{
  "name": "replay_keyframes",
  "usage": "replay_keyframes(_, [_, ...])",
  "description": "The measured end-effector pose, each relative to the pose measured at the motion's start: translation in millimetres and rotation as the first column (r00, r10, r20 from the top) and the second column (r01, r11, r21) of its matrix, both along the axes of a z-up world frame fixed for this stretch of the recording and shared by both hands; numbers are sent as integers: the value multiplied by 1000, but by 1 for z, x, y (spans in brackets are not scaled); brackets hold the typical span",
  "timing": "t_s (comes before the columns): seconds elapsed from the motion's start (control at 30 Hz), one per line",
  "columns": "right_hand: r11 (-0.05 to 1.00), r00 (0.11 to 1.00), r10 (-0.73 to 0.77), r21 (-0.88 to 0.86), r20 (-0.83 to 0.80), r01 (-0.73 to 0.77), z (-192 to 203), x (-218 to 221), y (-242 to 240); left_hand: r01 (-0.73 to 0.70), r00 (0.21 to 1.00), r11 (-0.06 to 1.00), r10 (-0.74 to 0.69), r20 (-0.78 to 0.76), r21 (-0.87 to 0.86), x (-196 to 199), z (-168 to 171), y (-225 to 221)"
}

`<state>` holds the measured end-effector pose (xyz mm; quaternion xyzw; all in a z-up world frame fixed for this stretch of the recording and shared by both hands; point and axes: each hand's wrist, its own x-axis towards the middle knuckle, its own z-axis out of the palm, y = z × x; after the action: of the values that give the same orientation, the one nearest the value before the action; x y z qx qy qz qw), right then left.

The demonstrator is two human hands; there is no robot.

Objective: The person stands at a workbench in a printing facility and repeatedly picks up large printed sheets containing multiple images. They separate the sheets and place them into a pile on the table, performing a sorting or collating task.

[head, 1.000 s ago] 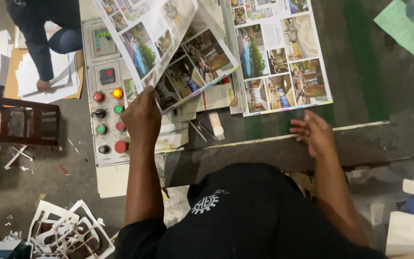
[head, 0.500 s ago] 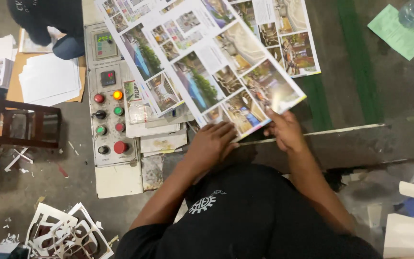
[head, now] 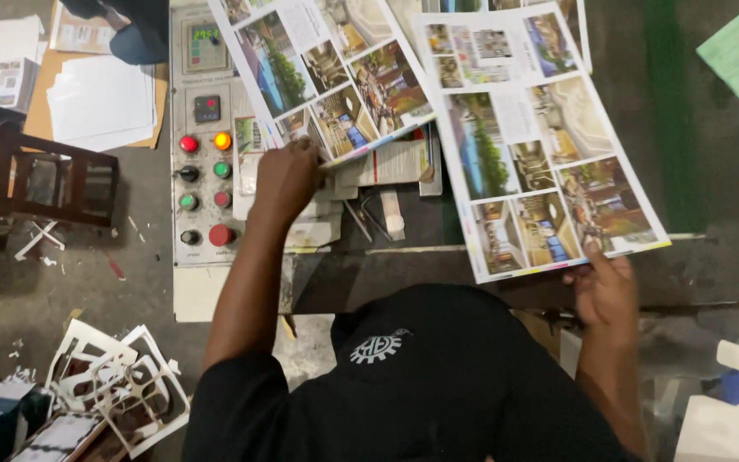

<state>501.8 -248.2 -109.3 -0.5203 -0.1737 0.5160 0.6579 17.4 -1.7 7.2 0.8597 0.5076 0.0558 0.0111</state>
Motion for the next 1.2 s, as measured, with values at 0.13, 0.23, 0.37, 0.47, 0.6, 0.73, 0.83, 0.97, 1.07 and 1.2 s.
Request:
replay_keyframes(0.13, [999, 1000, -2, -49, -6, 2, -7, 12, -23, 20, 999, 996, -22, -26, -88, -10, 13, 12])
replay_keyframes(0.23, [994, 1000, -20, -107, 24, 22, -3, 7, -33, 70, 996, 995, -66, -53, 77, -14, 24, 15])
replay_keyframes(0.37, [986, 995, -96, -136, -14, 93, -15, 0, -37, -8, 998, 986, -1, 55, 168, -19, 35, 10])
replay_keyframes(0.47, [981, 995, -102, -166, 5, 101, -16, -6, -32, 33, 997, 991, -41, 65, 129, -16, 22, 4])
replay_keyframes(0.6, [988, 998, -30, -153, 50, 38, 5, -25, -14, 5, 1000, 1000, -5, 26, 6, 0, 28, -17])
replay_keyframes(0.73, [986, 993, 70, -156, 100, -53, -11, -28, 16, -25, 995, 1000, 24, 100, 4, -3, 19, -23])
replay_keyframes(0.83, [981, 984, 95, -182, 149, -67, 0, -29, 52, -16, 998, 1000, 14, 64, 21, -7, 14, -18])
replay_keyframes(0.97, [961, 989, 127, -256, 79, -103, -17, -4, 70, -50, 985, 993, 30, 171, 110, -17, 22, -8])
replay_keyframes(1.07, [939, 980, 187, -306, 68, -158, -20, 0, 52, -143, 958, 963, 76, 278, 229, -11, 45, -29])
replay_keyframes(1.2, [923, 959, 262, -317, 107, -216, 8, -34, 52, -12, 877, 892, -208, 434, 452, 16, 26, -47])
